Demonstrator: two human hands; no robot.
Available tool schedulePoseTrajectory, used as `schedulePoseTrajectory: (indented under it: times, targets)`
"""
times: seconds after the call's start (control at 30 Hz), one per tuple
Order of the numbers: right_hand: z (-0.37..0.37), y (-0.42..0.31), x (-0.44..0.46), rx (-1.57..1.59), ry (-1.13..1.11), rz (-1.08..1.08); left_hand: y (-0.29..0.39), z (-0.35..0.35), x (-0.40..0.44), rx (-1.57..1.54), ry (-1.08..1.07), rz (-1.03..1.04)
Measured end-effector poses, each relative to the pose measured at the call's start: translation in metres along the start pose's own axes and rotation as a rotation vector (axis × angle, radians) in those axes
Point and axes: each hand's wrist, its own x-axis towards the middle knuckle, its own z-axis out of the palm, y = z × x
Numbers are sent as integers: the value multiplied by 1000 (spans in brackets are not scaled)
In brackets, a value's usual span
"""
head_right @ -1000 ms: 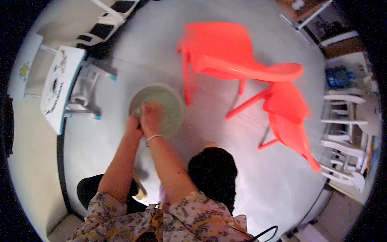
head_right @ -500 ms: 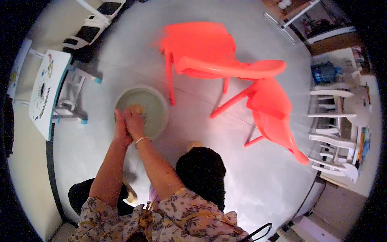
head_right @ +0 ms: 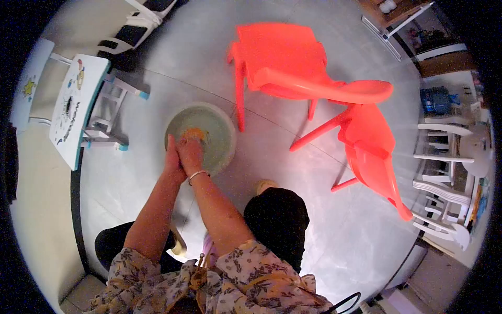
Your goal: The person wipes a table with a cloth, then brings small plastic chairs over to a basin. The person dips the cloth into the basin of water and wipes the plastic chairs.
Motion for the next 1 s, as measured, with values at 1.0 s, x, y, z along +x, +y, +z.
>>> schedulePoseTrajectory:
  times: [1.0]
  targets:
    - [-239,-234,-103,957,-333,-242,113,201,-211,1014,-13,1134]
